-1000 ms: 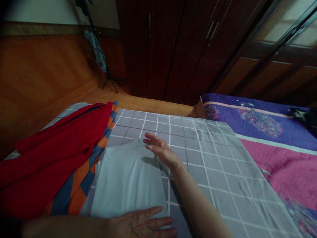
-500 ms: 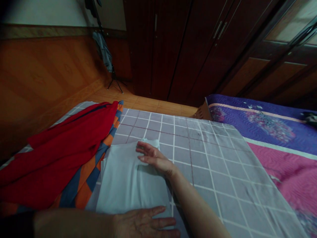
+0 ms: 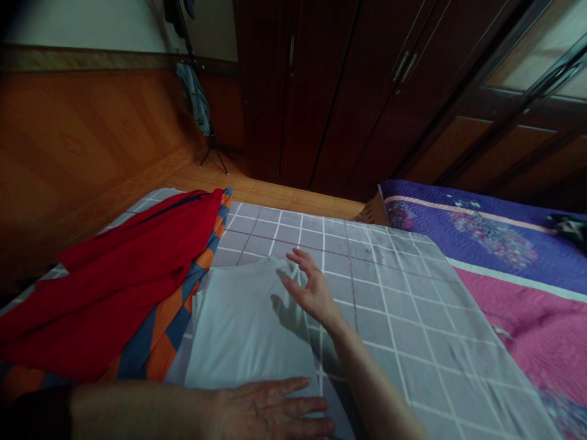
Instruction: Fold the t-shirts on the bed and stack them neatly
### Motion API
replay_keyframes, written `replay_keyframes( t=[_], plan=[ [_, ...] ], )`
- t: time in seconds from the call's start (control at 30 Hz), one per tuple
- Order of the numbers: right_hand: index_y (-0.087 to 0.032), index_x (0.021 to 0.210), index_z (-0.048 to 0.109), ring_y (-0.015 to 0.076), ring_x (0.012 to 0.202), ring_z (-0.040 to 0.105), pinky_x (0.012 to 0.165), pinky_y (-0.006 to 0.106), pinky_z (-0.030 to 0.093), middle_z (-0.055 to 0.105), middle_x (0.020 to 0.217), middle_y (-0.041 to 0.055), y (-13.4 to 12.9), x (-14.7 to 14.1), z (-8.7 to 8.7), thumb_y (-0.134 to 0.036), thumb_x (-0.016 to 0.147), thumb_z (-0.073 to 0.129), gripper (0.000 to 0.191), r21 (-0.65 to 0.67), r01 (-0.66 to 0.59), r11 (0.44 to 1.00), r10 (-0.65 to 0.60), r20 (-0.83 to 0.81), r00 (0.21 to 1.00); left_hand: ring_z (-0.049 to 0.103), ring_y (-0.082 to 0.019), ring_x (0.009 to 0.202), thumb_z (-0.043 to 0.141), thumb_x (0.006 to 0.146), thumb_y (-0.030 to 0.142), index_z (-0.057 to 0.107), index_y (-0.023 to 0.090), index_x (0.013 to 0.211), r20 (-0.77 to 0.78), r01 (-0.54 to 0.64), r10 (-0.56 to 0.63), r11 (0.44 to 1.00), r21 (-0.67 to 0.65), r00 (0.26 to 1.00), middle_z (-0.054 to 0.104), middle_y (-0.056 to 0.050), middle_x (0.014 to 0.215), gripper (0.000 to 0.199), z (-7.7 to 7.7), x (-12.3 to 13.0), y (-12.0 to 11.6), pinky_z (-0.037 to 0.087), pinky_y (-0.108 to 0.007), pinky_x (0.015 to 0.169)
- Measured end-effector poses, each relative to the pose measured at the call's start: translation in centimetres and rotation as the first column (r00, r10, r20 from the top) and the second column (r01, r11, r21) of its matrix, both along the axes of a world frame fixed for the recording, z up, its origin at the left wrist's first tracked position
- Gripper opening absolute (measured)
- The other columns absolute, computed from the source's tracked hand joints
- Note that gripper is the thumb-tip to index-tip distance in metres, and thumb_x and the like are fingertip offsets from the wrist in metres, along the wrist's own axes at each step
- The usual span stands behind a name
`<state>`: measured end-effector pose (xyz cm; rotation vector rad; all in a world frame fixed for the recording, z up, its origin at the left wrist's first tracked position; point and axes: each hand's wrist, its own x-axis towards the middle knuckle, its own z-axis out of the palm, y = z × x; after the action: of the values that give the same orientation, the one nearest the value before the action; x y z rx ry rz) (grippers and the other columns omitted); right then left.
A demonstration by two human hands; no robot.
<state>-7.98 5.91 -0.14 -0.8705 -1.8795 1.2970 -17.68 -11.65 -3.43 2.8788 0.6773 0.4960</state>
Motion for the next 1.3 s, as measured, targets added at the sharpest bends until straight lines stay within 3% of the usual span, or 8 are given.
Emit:
replay_keyframes(
  t=[0.17, 0.33, 0.47, 0.6, 0.9, 1.0, 1.13, 1.3],
  plan=[
    [-0.026, 0.129, 0.049, 0.0265, 0.131, 0.037, 0.103, 0.049, 0.038, 0.040, 0.143, 0.0096, -7.1, 2.3, 0.8, -0.035, 0.086, 0.056, 0.044, 0.159, 0.163, 0.974, -0.173, 0.052, 0.983, 0.052, -0.020, 0.117, 0.039, 0.092, 0.021, 0.050, 0.016, 0.118, 0.401, 0.030, 0.144, 0.917, -0.398, 0.905, 0.059, -0.011, 0.120, 0.029, 1.2, 0.0, 1.0, 0.045, -0.032, 0.096],
    [-0.027, 0.143, 0.029, 0.0259, 0.134, 0.033, 0.105, 0.050, 0.037, 0.030, 0.149, 0.0090, -13.7, 4.8, -1.7, -0.028, 0.096, 0.035, 0.048, 0.305, 0.202, 0.931, -0.281, 0.245, 0.928, 0.058, -0.015, 0.086, 0.035, 0.084, 0.008, 0.052, 0.018, 0.086, 0.569, -0.217, 0.674, 0.713, -0.666, 0.470, 0.058, -0.005, 0.087, 0.020, 4.3, -1.7, 3.0, 0.048, -0.029, 0.080],
    [-0.017, 0.149, 0.013, 0.0357, 0.138, 0.020, 0.104, 0.058, 0.034, 0.020, 0.152, 0.0166, -15.5, 5.4, -3.9, -0.039, 0.090, 0.047, 0.071, 0.613, -0.105, 0.783, -0.279, 0.497, 0.821, 0.053, -0.018, 0.109, 0.036, 0.086, 0.009, 0.053, 0.016, 0.112, 0.409, -0.341, 0.580, 0.782, -0.522, 0.705, 0.058, -0.009, 0.112, 0.032, 4.8, -2.1, 4.9, 0.041, -0.032, 0.096],
    [-0.009, 0.149, 0.010, 0.0359, 0.138, 0.018, 0.103, 0.054, 0.037, 0.031, 0.147, 0.0203, -15.7, 5.4, -5.3, -0.046, 0.085, 0.054, 0.086, 0.653, -0.264, 0.710, -0.318, 0.632, 0.707, 0.016, -0.025, 0.141, 0.036, 0.095, 0.038, 0.029, 0.012, 0.141, 0.024, -0.439, 0.470, 0.840, -0.320, 0.882, 0.028, -0.016, 0.150, 0.054, 2.2, -2.2, 6.9, 0.017, -0.045, 0.113],
    [-0.009, 0.147, 0.016, 0.0340, 0.140, 0.014, 0.105, 0.051, 0.034, 0.021, 0.151, 0.0178, -15.8, 5.2, -5.3, -0.046, 0.086, 0.054, 0.082, 0.674, -0.273, 0.686, -0.381, 0.653, 0.655, 0.004, -0.023, 0.143, 0.032, 0.090, 0.063, 0.018, 0.018, 0.147, -0.240, -0.576, 0.535, 0.804, -0.147, 0.810, 0.016, -0.008, 0.155, 0.074, -0.2, -9.0, 11.0, 0.000, -0.044, 0.114],
    [-0.009, 0.147, 0.017, 0.0344, 0.139, 0.015, 0.104, 0.052, 0.035, 0.021, 0.151, 0.0181, -15.8, 5.1, -5.1, -0.046, 0.084, 0.055, 0.083, 0.675, -0.275, 0.684, -0.382, 0.654, 0.653, 0.002, -0.025, 0.143, 0.033, 0.090, 0.062, 0.019, 0.019, 0.147, -0.257, -0.652, 0.613, 0.751, -0.103, 0.747, 0.014, -0.010, 0.155, 0.073, 0.2, -10.2, 9.7, 0.001, -0.046, 0.114],
    [-0.010, 0.148, 0.017, 0.0359, 0.139, 0.014, 0.103, 0.054, 0.035, 0.020, 0.152, 0.0188, -15.7, 5.2, -5.0, -0.047, 0.083, 0.056, 0.084, 0.675, -0.281, 0.683, -0.358, 0.644, 0.676, 0.005, -0.023, 0.143, 0.033, 0.087, 0.066, 0.018, 0.024, 0.147, -0.285, -0.573, 0.525, 0.810, -0.121, 0.802, 0.015, -0.007, 0.155, 0.075, 0.3, -11.1, 6.0, 0.002, -0.045, 0.114],
    [-0.010, 0.148, 0.016, 0.0364, 0.139, 0.015, 0.101, 0.055, 0.037, 0.021, 0.151, 0.0195, -15.5, 5.4, -5.0, -0.049, 0.083, 0.055, 0.085, 0.676, -0.280, 0.682, -0.343, 0.633, 0.694, 0.010, -0.027, 0.142, 0.036, 0.092, 0.055, 0.025, 0.019, 0.146, -0.290, -0.769, 0.733, 0.639, -0.020, 0.616, 0.021, -0.009, 0.153, 0.066, 0.0, -14.0, 2.9, 0.009, -0.049, 0.113]
  ],
)
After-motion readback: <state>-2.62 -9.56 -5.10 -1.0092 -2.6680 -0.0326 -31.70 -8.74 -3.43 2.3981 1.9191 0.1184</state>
